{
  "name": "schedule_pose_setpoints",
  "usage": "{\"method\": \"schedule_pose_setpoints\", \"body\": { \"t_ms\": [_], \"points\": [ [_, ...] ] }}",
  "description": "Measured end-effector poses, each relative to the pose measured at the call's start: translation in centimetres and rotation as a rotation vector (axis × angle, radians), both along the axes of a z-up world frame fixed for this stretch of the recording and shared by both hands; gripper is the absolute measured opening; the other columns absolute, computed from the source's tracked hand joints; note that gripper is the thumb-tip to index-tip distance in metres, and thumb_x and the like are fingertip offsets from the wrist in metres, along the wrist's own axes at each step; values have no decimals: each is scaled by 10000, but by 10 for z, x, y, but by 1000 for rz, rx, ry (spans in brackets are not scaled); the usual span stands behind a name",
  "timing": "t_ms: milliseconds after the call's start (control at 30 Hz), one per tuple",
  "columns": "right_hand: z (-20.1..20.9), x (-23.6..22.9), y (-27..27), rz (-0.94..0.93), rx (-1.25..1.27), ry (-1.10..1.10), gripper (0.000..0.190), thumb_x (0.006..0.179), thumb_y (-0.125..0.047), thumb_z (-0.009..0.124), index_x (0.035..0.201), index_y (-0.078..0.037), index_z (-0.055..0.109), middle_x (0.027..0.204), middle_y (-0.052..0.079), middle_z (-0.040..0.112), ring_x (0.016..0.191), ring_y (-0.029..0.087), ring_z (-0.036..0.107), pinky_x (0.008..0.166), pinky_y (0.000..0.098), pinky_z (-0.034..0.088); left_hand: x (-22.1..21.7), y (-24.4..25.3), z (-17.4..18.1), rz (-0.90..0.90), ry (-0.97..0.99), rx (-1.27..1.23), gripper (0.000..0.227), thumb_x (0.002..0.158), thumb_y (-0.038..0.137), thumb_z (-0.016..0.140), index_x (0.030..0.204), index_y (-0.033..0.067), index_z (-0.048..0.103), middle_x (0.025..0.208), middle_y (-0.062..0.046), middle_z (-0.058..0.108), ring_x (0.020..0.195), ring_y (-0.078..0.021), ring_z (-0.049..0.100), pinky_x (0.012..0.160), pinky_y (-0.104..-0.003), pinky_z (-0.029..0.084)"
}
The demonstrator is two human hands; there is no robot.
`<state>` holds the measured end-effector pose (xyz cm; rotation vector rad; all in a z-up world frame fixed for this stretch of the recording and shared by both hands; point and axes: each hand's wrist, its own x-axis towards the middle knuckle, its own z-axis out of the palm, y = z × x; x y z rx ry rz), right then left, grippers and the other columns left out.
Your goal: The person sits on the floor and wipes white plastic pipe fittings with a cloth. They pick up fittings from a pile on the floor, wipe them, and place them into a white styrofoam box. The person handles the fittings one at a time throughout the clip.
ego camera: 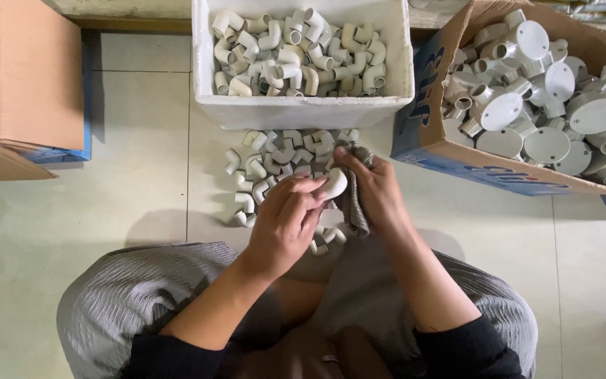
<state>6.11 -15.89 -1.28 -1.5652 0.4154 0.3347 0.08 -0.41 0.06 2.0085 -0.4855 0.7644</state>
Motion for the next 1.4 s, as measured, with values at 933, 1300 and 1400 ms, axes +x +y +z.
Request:
{"method": "schedule_pose_setpoints", "body": {
  "t_ms": [933, 1300, 1400],
  "points": [
    [56, 23, -25, -388, 846, 70, 213, 871, -104, 685, 999, 13, 561, 828, 172, 645, 832, 329, 728, 819, 463, 611, 82, 130, -208, 667, 1257, 584, 316, 973, 355, 559, 1011, 84, 717, 873, -141, 711, 863, -363, 739, 711, -538, 577],
    [55, 13, -18, -96, 1047, 64, 638, 937, -554, 534, 1133, 33, 692, 1049, 237, 742, 1072, 377, 721, 1056, 507, 512, 55, 60, -58, 524, 1232, 245, 376, 998, 317, 591, 1238, 28, 585, 1076, -172, 709, 1037, -379, 707, 885, -528, 548],
    [33, 19, -20, -114, 985, 49, 779, 908, -643, 529, 1210, 61, 670, 1111, 263, 720, 1126, 400, 693, 1079, 524, 482, 33, 33, 6, 231, 1002, -185, 306, 952, 199, 678, 1172, -5, 619, 1007, -215, 713, 895, -326, 711, 829, -447, 540]
  ]
}}
